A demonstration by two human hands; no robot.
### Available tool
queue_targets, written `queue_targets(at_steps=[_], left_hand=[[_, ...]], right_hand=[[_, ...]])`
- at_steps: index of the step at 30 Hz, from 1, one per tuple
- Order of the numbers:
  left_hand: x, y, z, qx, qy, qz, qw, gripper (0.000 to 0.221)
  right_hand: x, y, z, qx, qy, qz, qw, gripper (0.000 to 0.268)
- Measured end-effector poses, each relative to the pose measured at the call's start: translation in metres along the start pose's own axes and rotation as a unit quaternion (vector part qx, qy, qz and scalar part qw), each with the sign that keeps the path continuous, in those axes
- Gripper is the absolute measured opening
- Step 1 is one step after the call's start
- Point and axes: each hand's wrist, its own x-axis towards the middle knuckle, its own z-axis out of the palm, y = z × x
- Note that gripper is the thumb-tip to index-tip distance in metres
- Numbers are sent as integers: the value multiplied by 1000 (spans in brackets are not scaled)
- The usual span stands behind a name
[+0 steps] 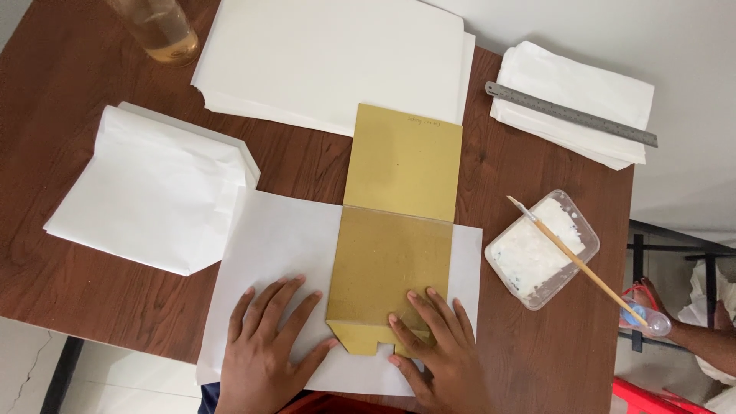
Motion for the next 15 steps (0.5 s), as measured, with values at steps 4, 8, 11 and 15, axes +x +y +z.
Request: queue_targets(at_steps=[4, 8, 11, 15], left_hand=[[0, 0, -1, -2, 3, -2, 1000, 54], [-1, 1, -1, -13, 5, -4, 1000, 54], [1, 2, -2, -14, 9, -7, 1000, 53], [1, 2, -3, -13, 11, -3, 1000, 53]], right_hand=[[1, -2, -2, 6, 0, 8, 1000, 47], [-2, 0, 2, 10, 12, 2, 1000, 43], [2, -2, -3, 23, 0, 7, 1000, 43], [1, -4, -3, 25, 0, 15, 1000, 46]])
